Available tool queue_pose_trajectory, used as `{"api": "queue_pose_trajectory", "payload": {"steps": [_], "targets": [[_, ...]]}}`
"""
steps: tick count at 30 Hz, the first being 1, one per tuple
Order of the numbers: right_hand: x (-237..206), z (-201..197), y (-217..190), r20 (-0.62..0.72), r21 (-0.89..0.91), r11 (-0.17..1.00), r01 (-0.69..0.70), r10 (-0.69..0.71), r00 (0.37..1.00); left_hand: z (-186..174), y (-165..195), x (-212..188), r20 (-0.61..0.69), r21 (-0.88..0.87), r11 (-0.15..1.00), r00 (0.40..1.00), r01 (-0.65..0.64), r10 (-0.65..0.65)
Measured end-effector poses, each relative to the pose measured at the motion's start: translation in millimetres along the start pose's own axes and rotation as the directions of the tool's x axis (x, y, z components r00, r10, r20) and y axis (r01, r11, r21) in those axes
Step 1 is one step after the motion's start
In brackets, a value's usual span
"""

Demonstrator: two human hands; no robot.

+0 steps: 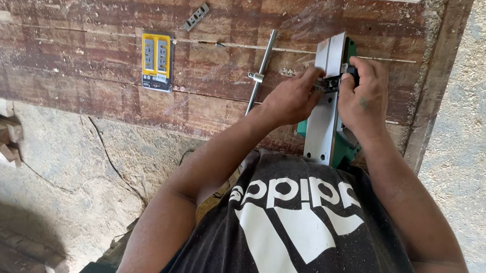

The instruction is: The person adjusts a green electric planer on a wooden workbench. They use a T-handle wrench to tighten or loosen screws on the planer's fence and base, then place the tool back on the bench.

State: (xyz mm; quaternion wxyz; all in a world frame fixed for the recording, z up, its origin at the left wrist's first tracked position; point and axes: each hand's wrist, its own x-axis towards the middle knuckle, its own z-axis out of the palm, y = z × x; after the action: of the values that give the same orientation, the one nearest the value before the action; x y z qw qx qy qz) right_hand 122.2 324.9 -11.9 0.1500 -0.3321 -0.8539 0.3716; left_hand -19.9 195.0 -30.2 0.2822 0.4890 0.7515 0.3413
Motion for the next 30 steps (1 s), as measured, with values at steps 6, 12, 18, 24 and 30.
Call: {"api": "queue_pose_trajectory", "payload": {"steps": [6, 12, 18, 24, 30], "targets": [[0, 1, 1, -0.010, 0.005, 1.000, -0.010, 0.010, 1.000, 6, 2, 5, 0.097, 0.164, 0.897, 0.898, 0.411, -0.429], [-1, 0, 1, -0.013, 0.024, 1.000, 0.008, -0.008, 1.000, 7, -5, 4, 0.003, -0.013, 0.998, 0.998, 0.067, -0.067], [0, -1, -1, -0.026, 0.015, 1.000, 0.013, -0.012, 1.000, 6, 6, 4, 0.080, 0.090, 0.939, 0.937, 0.332, -0.339], [2, -2, -3, 0.024, 0.056, 0.996, -0.074, 0.073, 0.997, -5, 22, 7, 0.202, 0.171, 0.873, 0.851, 0.456, -0.485], [1, -2, -5, 0.050, 0.081, 0.987, -0.136, 0.132, 0.990, -1, 13, 2, 0.062, 0.065, 0.970, 0.969, 0.234, -0.238]]}}
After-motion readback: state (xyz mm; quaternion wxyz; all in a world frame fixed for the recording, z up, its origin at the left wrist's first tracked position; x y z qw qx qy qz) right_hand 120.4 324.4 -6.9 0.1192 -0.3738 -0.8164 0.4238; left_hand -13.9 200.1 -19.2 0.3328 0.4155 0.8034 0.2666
